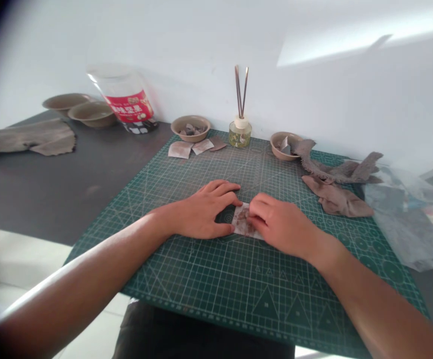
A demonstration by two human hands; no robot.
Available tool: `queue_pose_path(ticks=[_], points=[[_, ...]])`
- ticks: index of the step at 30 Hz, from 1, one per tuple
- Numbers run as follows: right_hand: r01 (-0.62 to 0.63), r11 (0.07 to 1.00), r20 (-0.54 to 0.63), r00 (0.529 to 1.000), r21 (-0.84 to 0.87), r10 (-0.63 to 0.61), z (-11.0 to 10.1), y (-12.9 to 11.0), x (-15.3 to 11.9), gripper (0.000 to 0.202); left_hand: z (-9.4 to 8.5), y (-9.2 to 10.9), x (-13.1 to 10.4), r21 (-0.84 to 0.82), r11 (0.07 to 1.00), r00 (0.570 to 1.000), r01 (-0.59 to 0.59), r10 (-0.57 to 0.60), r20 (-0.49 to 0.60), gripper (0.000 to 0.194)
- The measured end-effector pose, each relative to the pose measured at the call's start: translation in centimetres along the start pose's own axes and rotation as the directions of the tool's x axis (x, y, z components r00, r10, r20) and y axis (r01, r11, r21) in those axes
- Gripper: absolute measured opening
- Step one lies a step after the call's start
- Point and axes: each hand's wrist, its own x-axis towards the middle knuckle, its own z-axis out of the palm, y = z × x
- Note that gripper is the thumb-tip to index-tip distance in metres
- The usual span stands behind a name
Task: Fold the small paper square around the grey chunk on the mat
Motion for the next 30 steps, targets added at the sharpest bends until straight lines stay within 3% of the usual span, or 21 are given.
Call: queue_pose_path(ticks=[2, 7, 13, 18, 22, 27, 30], points=[[-0.022, 1.000, -0.035, 0.999, 0.002, 0.022, -0.20, 0.37, 0.04, 0.009, 0.05, -0.04, 0.01, 0.007, 1.000, 1.000, -0.001, 0.001, -0.005, 0.050], [0.065, 0.996, 0.086, 0.994, 0.066, -0.071, 0.00, -0.41, -0.03, 0.011, 0.08, -0.10, 0.02, -0.003, 1.000, 1.000, -0.010, 0.010, 0.006, 0.052], [-0.038, 0.999, 0.001, 0.999, 0.039, 0.038, -0.41, 0.13, 0.32, 0.009, 0.08, -0.12, 0.01, 0.004, 1.000, 1.000, -0.002, 0.002, -0.002, 0.051], [0.070, 0.991, 0.095, 0.992, 0.115, -0.081, -0.18, -0.42, -0.08, 0.010, 0.13, -0.09, 0.00, -0.012, 1.000, 1.000, -0.010, 0.009, -0.010, 0.051], [0.009, 0.997, 0.005, 1.000, 0.073, -0.009, -0.16, 0.07, 0.09, 0.010, 0.13, -0.09, -0.01, 0.000, 1.000, 1.000, -0.002, 0.002, -0.016, 0.050], [0.062, 0.997, 0.089, 0.994, 0.046, -0.066, -0.46, -0.17, -0.28, 0.009, 0.10, -0.09, -0.03, -0.013, 1.000, 1.000, -0.007, 0.007, -0.003, 0.050], [0.054, 0.998, 0.076, 0.995, 0.039, -0.057, -0.46, -0.08, -0.16, 0.010, 0.13, -0.14, -0.01, -0.009, 1.000, 1.000, -0.007, 0.007, -0.006, 0.050]])
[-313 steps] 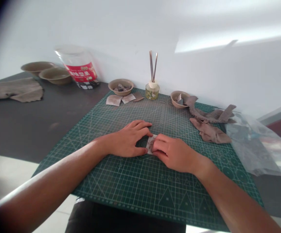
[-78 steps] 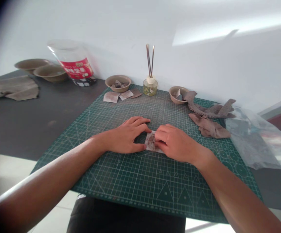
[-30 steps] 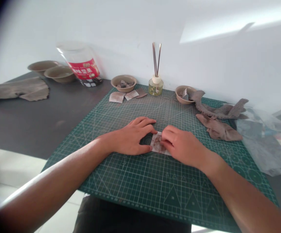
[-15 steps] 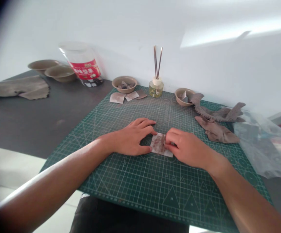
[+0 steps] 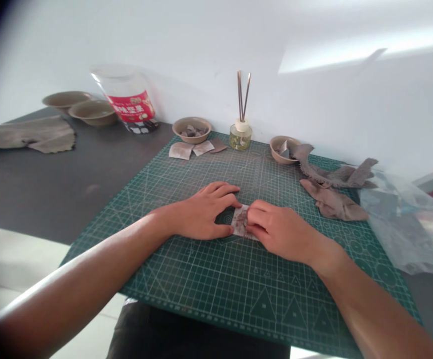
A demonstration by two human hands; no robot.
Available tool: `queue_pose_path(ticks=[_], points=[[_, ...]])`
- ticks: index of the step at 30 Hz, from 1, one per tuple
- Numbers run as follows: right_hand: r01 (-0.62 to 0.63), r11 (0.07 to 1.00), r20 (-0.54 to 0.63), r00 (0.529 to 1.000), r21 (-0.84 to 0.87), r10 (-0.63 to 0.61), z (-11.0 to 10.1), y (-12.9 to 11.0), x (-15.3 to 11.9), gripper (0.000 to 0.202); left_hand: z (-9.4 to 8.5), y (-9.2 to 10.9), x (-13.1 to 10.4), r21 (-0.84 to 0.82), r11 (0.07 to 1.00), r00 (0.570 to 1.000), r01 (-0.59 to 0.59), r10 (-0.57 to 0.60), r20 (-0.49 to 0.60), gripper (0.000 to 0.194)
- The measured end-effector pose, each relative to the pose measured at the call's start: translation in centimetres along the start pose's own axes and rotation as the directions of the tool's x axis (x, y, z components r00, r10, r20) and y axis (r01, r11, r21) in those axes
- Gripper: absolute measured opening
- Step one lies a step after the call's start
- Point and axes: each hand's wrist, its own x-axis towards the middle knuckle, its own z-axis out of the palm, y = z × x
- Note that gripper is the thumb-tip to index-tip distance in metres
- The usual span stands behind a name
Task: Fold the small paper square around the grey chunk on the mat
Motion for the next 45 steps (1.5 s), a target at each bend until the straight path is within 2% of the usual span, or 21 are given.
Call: queue_pose_path(ticks=[4, 10, 13, 15, 18, 20, 25, 30, 35, 40, 45], points=[[-0.030, 0.999, -0.027, 0.999, 0.014, 0.031, -0.2, 0.8, 0.2, 0.011, 0.1, 0.0, 0.0, 0.017, 1.000, 1.000, -0.003, 0.003, -0.011, 0.051], [0.024, 0.999, 0.007, 1.000, 0.032, -0.024, 0.3, 0.1, 0.7, 0.011, 0.1, 0.0, 0.0, 0.016, 1.000, 1.000, -0.001, 0.001, -0.010, 0.051], [-0.050, 0.999, -0.075, 0.996, 0.021, 0.051, 0.1, 0.6, 0.9, 0.009, 0.1, 0.0, 0.1, 0.022, 1.000, 1.000, -0.004, 0.004, -0.010, 0.051], [-0.074, 0.997, -0.088, 0.993, 0.032, 0.077, 0.0, 0.7, 0.7, 0.010, 0.1, 0.0, 0.1, 0.017, 1.000, 1.000, -0.002, 0.002, -0.013, 0.050], [0.010, 0.994, -0.002, 1.000, 0.110, -0.010, 0.1, 0.3, 0.5, 0.013, 0.0, 0.0, 0.1, 0.003, 1.000, 1.000, 0.002, -0.002, -0.009, 0.050], [0.046, 0.989, 0.015, 0.999, 0.138, -0.049, 0.4, -0.1, 0.7, 0.013, 0.1, 0.0, 0.1, -0.001, 1.000, 1.000, 0.000, 0.000, -0.008, 0.051], [-0.084, 0.995, -0.094, 0.992, 0.049, 0.088, 0.2, 0.5, 1.1, 0.011, 0.1, -0.1, 0.1, 0.016, 1.000, 1.000, -0.004, 0.004, -0.022, 0.052], [0.031, 0.992, 0.016, 0.999, 0.124, -0.033, 0.2, -0.3, 0.5, 0.011, 0.1, 0.0, 0.0, -0.007, 1.000, 1.000, -0.009, 0.009, -0.010, 0.051], [-0.037, 0.995, -0.088, 0.995, 0.089, 0.045, 0.1, 0.3, 0.8, 0.011, 0.1, 0.0, 0.0, 0.011, 1.000, 1.000, 0.005, -0.005, -0.008, 0.051], [0.058, 0.990, -0.005, 0.998, 0.126, -0.058, 0.5, 0.1, 0.8, 0.011, 0.0, 0.0, 0.0, 0.008, 1.000, 1.000, -0.010, 0.010, -0.004, 0.051], [-0.065, 0.996, -0.089, 0.994, 0.055, 0.070, 0.0, 1.0, 0.9, 0.010, 0.0, 0.0, 0.0, 0.017, 1.000, 1.000, 0.001, -0.001, 0.000, 0.051]])
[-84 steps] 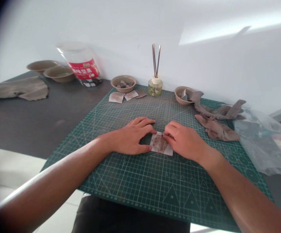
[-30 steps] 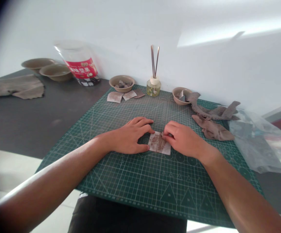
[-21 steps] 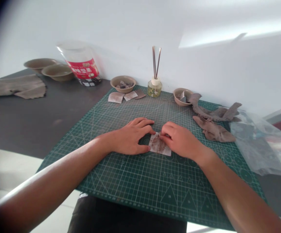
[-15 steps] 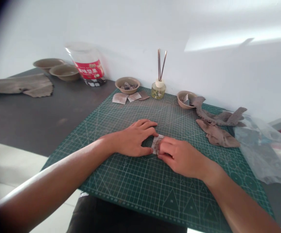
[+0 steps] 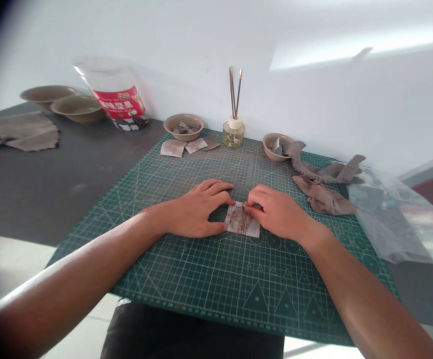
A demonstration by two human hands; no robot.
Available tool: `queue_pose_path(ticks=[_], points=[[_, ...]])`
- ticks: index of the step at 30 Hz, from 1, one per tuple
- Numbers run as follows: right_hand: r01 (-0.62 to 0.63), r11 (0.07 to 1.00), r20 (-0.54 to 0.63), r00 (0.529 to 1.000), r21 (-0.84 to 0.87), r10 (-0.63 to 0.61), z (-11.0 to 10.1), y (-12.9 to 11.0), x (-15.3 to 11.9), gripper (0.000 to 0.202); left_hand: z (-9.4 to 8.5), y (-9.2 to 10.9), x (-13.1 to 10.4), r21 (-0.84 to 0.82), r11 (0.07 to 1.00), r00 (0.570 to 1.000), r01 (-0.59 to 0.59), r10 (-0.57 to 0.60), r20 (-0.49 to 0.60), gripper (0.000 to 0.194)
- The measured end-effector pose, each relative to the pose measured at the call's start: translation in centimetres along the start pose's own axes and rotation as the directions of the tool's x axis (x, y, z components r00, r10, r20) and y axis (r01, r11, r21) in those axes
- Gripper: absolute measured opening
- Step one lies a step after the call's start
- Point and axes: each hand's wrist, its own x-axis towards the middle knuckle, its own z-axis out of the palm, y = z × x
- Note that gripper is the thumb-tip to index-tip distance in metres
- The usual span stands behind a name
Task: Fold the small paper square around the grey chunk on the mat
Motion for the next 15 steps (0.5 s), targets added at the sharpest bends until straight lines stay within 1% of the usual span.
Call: queue_pose_path(ticks=[2, 4, 6, 8, 10, 11, 12, 13, 15], points=[[0.001, 1.000, 0.044, 0.999, 0.004, -0.002, -0.4, -0.1, -0.3, 0.011, 0.0, 0.0, 0.0, 0.000, 1.000, 1.000, 0.001, -0.001, -0.002, 0.051], [0.056, 0.997, 0.127, 0.990, 0.051, -0.062, -0.4, -0.6, -0.7, 0.013, 0.0, 0.1, 0.0, -0.002, 1.000, 1.000, -0.004, 0.004, -0.005, 0.052], [0.101, 0.991, 0.161, 0.980, 0.087, -0.114, -0.1, -1.2, -0.7, 0.012, 0.0, 0.1, 0.0, -0.005, 1.000, 1.000, -0.005, 0.005, -0.003, 0.052], [0.082, 0.995, 0.105, 0.991, 0.055, -0.087, 0.2, -1.1, -0.5, 0.009, -0.1, 0.1, 0.0, -0.009, 1.000, 1.000, 0.004, -0.004, 0.004, 0.052], [0.004, 1.000, 0.011, 1.000, -0.011, -0.003, 0.1, -0.5, -0.3, 0.009, -0.1, 0.1, 0.0, -0.007, 1.000, 1.000, 0.011, -0.011, 0.005, 0.052], [-0.030, 0.999, -0.013, 0.999, -0.032, 0.029, -0.1, -0.1, -0.3, 0.010, -0.1, 0.1, 0.0, -0.005, 1.000, 1.000, 0.010, -0.010, 0.001, 0.052], [-0.043, 0.998, -0.012, 0.999, -0.038, 0.043, -0.2, 0.1, -0.3, 0.011, 0.0, 0.1, 0.0, -0.003, 1.000, 1.000, 0.007, -0.007, -0.001, 0.052], [-0.033, 0.999, 0.014, 0.999, -0.028, 0.034, -0.3, 0.2, -0.4, 0.012, 0.0, 0.0, 0.0, -0.002, 1.000, 1.000, 0.004, -0.004, -0.003, 0.052], [0.031, 0.999, 0.098, 0.995, 0.026, -0.033, -0.3, -0.3, -0.7, 0.013, 0.1, 0.0, 0.0, -0.004, 1.000, 1.000, -0.001, 0.001, -0.004, 0.053]])
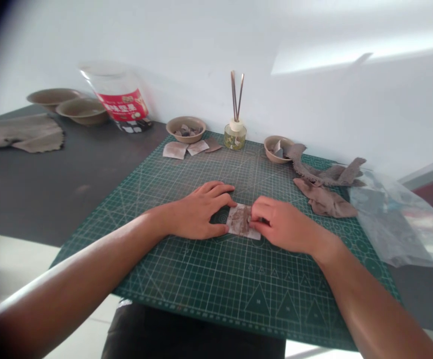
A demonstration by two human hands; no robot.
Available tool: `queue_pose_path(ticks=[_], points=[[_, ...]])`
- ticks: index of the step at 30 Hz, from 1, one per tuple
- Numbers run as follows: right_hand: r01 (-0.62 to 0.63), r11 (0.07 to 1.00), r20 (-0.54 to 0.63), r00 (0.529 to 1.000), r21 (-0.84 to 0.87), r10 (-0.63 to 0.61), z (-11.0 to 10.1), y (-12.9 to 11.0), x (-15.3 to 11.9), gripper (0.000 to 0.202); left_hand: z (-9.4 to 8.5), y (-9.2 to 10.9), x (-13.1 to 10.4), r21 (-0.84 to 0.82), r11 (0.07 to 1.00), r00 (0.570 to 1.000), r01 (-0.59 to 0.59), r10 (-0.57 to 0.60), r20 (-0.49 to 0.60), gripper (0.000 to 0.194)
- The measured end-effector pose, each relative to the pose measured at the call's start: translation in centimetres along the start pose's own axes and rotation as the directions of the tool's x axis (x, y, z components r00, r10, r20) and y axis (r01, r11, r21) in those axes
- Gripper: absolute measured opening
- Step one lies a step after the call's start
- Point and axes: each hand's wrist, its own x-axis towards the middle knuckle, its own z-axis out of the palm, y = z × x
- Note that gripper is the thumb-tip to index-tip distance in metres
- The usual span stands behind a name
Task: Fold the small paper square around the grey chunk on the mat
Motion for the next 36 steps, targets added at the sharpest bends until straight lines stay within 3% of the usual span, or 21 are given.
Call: queue_pose_path(ticks=[3, 8, 13, 19, 24, 29, 34, 36], points=[[0.072, 0.996, 0.031, 0.997, 0.046, -0.073, 0.5, -0.8, 0.2, 0.011, 0.1, 0.0, 0.0, -0.002, 1.000, 1.000, -0.002, 0.002, -0.004, 0.054], [-0.070, 0.998, -0.067, 0.995, -0.006, 0.069, 0.1, 0.1, 0.5, 0.013, -0.1, 0.0, 0.0, 0.010, 1.000, 1.000, 0.000, 0.000, -0.010, 0.052], [0.024, 0.998, 0.063, 0.998, 0.050, -0.028, 0.1, -0.6, 0.0, 0.011, 0.0, 0.0, 0.0, 0.000, 1.000, 1.000, -0.005, 0.005, 0.007, 0.053], [-0.079, 0.997, -0.098, 0.992, -0.017, 0.077, 0.2, 0.2, 0.4, 0.010, 0.0, 0.0, 0.0, 0.013, 1.000, 1.000, 0.011, -0.011, -0.002, 0.052], [0.037, 0.999, 0.016, 0.999, 0.017, -0.037, 0.7, -0.5, 0.4, 0.012, 0.0, -0.1, 0.0, 0.003, 1.000, 1.000, -0.010, 0.010, 0.002, 0.054], [-0.042, 0.998, -0.104, 0.994, -0.036, 0.038, 0.4, 0.3, 0.5, 0.009, 0.0, 0.0, -0.1, 0.003, 1.000, 1.000, 0.001, -0.001, 0.004, 0.051], [0.037, 0.998, 0.026, 0.999, 0.041, -0.038, 0.4, -0.2, 0.1, 0.012, 0.0, 0.0, 0.0, 0.005, 1.000, 1.000, -0.011, 0.011, -0.004, 0.053], [0.024, 0.999, -0.007, 1.000, 0.028, -0.024, 0.4, -0.2, 0.1, 0.010, 0.0, 0.0, 0.0, 0.006, 1.000, 1.000, -0.009, 0.009, -0.005, 0.052]])
